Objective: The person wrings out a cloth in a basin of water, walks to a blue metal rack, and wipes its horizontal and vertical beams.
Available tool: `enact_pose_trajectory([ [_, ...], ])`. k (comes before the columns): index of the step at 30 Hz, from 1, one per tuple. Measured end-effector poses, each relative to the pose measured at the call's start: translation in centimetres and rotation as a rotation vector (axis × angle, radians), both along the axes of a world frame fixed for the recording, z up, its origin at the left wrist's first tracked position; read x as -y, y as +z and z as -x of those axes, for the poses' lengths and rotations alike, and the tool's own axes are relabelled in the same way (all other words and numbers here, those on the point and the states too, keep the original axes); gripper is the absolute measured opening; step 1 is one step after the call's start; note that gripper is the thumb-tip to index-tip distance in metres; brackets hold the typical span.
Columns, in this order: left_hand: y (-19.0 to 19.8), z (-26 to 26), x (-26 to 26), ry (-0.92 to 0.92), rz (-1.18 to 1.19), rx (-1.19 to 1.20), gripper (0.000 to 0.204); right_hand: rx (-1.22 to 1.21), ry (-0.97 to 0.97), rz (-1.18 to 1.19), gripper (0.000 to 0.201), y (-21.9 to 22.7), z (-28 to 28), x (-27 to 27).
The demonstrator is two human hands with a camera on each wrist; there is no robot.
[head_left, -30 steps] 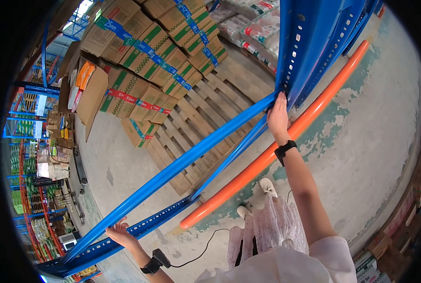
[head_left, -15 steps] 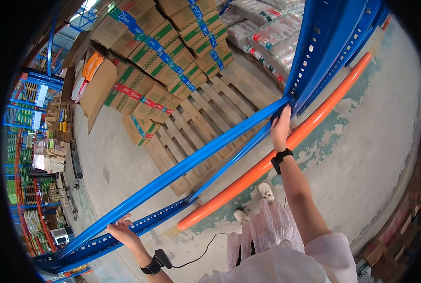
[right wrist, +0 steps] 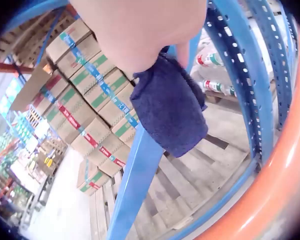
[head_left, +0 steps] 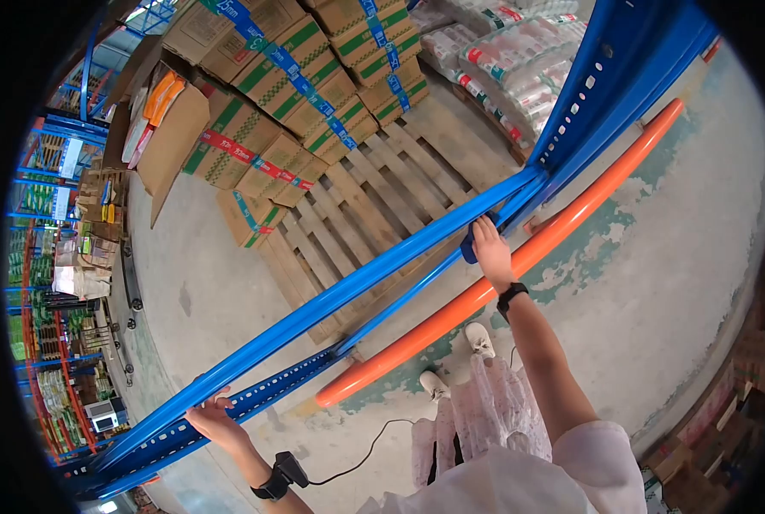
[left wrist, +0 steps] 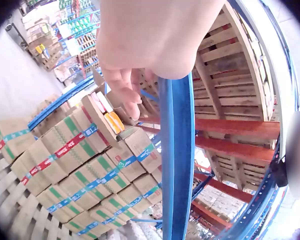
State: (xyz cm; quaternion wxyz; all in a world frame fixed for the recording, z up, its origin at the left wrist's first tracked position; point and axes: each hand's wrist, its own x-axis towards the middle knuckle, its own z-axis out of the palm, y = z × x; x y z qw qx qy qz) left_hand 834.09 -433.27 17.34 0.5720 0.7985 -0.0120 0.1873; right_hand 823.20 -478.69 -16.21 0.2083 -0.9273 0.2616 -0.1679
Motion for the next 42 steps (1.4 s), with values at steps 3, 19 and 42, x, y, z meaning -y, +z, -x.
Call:
enact_pose_trajectory([
  [3,-0.4,-0.4,0.4,-0.019,0.071,0.029,0.04,0.261,-0.034,-0.047,0.046,1.4,2.6,1.9],
  [19,-0.9,-0.9,0.0,-0.034,0.135,0.031,0.041,0.166,-0.344,0.188,0.05,7.5,-0.6,9.2],
  [42,-0.7,-1.0,1.9,0.102,0.204,0.058,0.044,0.06,-0.135,0.143,0.052,4.7,2.1,6.7],
])
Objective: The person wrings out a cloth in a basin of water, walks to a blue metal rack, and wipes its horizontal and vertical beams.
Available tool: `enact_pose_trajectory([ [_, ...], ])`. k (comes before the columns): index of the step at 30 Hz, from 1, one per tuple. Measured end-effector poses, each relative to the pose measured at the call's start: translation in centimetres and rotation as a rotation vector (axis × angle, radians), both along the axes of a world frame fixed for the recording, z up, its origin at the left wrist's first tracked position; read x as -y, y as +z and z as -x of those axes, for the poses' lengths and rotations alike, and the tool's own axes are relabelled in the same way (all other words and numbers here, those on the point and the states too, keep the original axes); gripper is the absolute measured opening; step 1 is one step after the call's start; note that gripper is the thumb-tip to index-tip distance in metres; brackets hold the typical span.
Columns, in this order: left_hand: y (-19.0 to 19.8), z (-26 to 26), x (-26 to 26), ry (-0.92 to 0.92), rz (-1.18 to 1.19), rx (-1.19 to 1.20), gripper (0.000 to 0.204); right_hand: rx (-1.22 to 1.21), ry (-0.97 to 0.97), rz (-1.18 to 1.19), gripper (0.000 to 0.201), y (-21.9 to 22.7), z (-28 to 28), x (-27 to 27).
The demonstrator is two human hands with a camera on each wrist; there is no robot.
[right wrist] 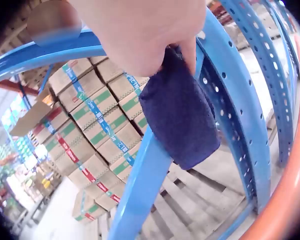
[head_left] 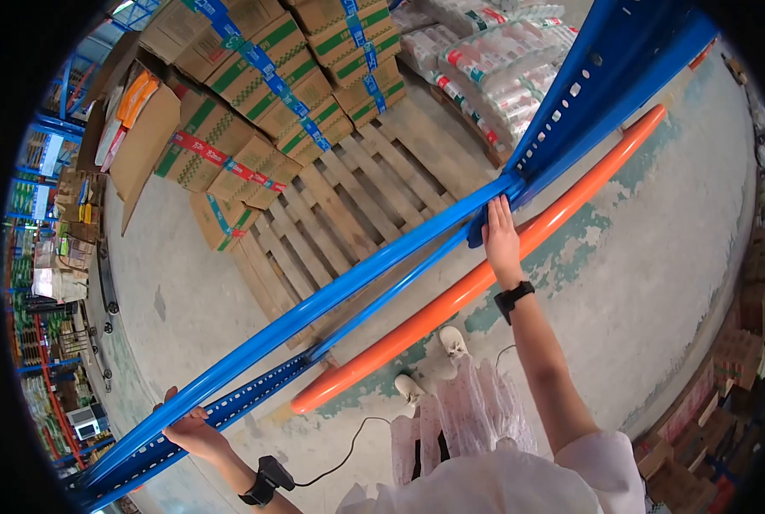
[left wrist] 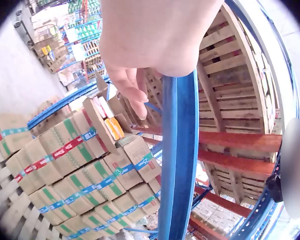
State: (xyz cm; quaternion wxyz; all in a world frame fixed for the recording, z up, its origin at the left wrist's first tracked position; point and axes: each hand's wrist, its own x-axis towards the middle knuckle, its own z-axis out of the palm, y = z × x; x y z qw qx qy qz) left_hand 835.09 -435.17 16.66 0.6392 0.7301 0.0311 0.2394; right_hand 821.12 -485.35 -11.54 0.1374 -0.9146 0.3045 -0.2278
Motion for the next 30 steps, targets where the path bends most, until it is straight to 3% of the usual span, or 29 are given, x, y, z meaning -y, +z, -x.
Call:
enact_pose_trajectory([
  [4,0.0,-0.1,-0.6,-0.044,0.014,-0.014,0.044,-0.118,0.036,0.206,0.049,-0.2,1.4,1.4],
  [7,0.0,0.0,-0.2,-0.027,0.004,-0.011,0.043,-0.199,0.012,0.195,0.056,0.0,2.7,2.7],
  [11,-0.1,-0.2,0.1,-0.009,-0.011,0.003,0.041,-0.369,-0.023,0.379,0.062,0.6,1.6,2.3],
  [12,0.0,-0.2,0.5,0.01,0.012,0.005,0.04,-0.285,-0.018,0.51,0.048,1.4,1.1,2.2],
  [14,0.4,-0.2,1.8,0.074,0.087,0.006,0.039,-0.381,-0.089,0.515,0.048,1.2,0.3,1.8],
  [19,0.3,0.1,0.6,0.02,0.034,-0.035,0.039,-0.431,-0.251,0.405,0.052,1.4,-1.4,1.3],
  [25,0.1,0.1,-0.5,-0.075,0.017,-0.021,0.042,-0.343,-0.234,0.437,0.059,0.2,-0.7,1.8],
  [26,0.1,0.1,-0.2,-0.07,0.036,-0.016,0.042,-0.403,-0.207,0.341,0.058,0.3,-0.5,1.4],
  [30,0.1,-0.1,-0.2,-0.124,0.061,-0.01,0.04,-0.295,-0.116,0.349,0.056,-2.5,-0.7,0.3],
])
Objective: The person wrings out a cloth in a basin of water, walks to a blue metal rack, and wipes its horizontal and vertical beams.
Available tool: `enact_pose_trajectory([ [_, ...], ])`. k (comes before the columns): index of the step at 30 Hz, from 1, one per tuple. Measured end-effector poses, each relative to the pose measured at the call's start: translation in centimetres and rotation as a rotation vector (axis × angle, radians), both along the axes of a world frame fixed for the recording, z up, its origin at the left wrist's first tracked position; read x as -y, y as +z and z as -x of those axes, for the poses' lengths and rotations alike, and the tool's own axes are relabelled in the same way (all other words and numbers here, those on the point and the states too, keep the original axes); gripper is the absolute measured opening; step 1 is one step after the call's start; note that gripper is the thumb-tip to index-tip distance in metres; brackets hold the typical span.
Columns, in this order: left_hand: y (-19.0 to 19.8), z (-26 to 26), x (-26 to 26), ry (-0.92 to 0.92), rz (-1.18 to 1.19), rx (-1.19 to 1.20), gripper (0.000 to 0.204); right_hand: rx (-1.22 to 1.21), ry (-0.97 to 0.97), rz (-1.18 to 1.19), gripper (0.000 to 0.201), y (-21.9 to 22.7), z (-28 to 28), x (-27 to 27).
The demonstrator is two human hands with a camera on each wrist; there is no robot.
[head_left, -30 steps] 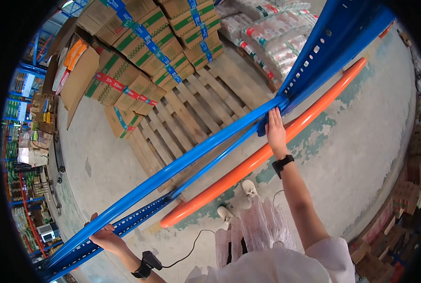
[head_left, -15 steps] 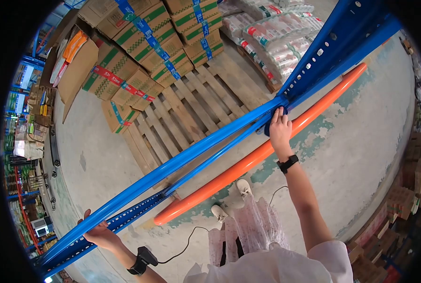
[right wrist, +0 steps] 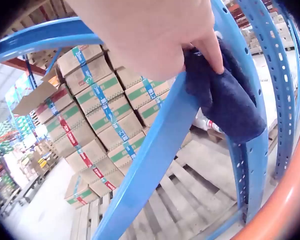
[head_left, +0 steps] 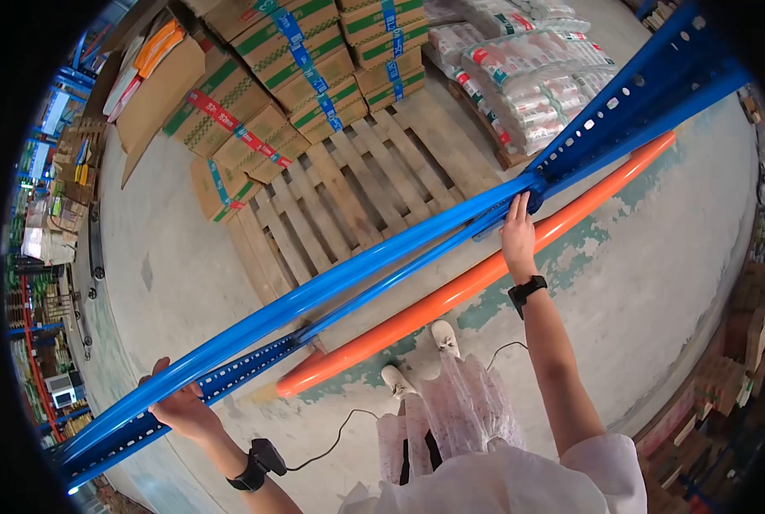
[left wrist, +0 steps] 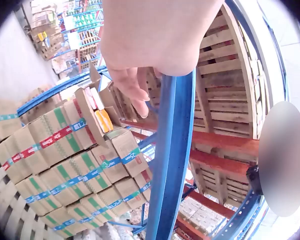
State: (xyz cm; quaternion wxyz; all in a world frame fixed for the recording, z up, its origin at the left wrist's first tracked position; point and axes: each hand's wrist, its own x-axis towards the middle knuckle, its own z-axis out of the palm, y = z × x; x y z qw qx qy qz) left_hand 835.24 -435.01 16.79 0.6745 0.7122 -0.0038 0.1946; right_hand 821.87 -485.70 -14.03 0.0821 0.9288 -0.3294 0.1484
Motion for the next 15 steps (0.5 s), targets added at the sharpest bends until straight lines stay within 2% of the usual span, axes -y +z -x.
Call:
enact_pose_trajectory([
  [5,-0.3,-0.3,0.0,0.023,0.056,0.018,0.038,-0.149,0.179,-0.014,0.048,-3.4,-0.7,-4.0],
  [6,-0.3,-0.3,0.2,0.029,0.067,0.022,0.037,-0.273,0.313,0.096,0.044,-4.9,-0.9,-5.0],
  [9,-0.4,-0.3,-0.1,0.02,0.094,0.02,0.037,-0.304,0.398,0.014,0.044,-8.0,-2.0,-10.8],
  [15,-0.7,0.2,0.5,0.086,0.071,0.044,0.045,-0.253,0.552,-0.431,0.033,-14.5,-4.8,-22.2],
])
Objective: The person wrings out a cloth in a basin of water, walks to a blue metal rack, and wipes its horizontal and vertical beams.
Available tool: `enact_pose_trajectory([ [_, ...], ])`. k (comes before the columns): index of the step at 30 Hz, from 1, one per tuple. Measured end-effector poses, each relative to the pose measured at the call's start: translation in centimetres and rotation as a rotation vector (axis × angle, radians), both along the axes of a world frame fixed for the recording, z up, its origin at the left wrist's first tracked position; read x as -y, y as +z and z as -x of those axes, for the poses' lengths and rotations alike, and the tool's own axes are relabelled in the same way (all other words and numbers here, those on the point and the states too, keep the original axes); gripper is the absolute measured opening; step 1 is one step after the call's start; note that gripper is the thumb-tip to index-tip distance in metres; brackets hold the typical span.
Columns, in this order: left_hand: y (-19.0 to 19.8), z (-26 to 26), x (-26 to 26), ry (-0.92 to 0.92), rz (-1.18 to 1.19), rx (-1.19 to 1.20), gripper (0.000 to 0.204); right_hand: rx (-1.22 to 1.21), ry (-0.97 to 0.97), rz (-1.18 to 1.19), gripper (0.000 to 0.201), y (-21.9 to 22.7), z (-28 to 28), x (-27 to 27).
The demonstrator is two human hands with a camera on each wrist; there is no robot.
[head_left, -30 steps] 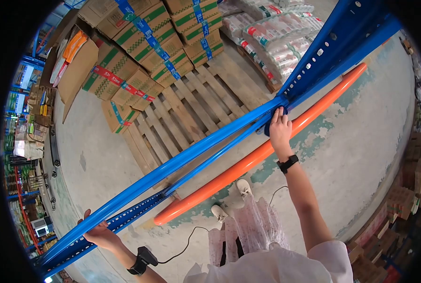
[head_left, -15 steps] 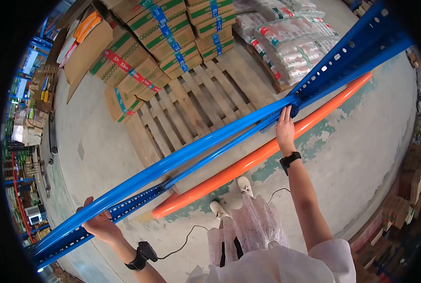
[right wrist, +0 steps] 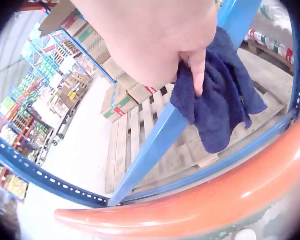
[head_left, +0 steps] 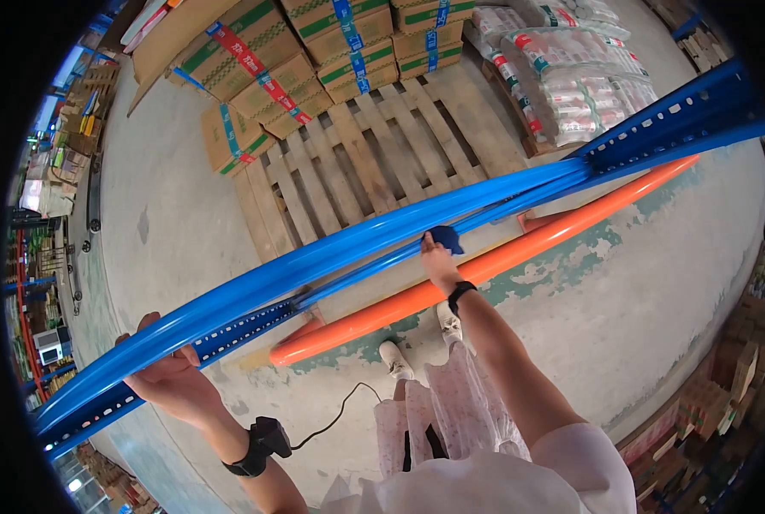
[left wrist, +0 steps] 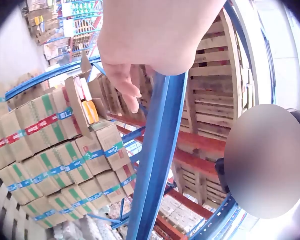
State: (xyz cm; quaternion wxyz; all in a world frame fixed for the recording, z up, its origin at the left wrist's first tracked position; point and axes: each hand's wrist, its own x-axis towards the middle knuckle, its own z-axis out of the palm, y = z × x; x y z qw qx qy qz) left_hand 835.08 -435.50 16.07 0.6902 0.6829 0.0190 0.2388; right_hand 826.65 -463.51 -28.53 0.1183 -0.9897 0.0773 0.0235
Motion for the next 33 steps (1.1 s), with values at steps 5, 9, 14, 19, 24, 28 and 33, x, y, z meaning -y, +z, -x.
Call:
enact_pose_trajectory([
  [5,-2.6,1.5,-2.7,-0.329,-0.035,0.069,0.057,0.054,-0.105,-0.602,0.026,2.0,-1.3,-2.1],
  [9,-7.0,3.9,-2.6,-0.381,-0.165,-0.194,0.054,0.144,-0.213,-0.894,0.022,4.2,0.5,-1.8],
  [14,-13.1,6.6,-1.6,-0.537,-0.236,-0.409,0.023,0.227,-0.308,-1.103,0.025,11.1,4.3,2.5],
  [19,-19.2,10.1,-2.2,-0.525,-0.163,-0.581,0.019,0.526,-0.121,-0.413,0.026,17.1,3.7,8.7],
  [24,-24.1,13.4,-3.1,-0.402,-0.079,-0.661,0.017,0.292,0.164,-0.035,0.032,13.3,1.9,14.4],
  [28,-26.9,15.7,-3.4,-0.302,-0.006,-0.742,0.017,0.108,0.356,0.191,0.036,12.1,-0.1,14.6],
  [33,-34.0,18.7,-3.1,-0.289,-0.141,-0.868,0.023,-0.05,0.572,0.267,0.039,12.7,-1.5,16.0],
])
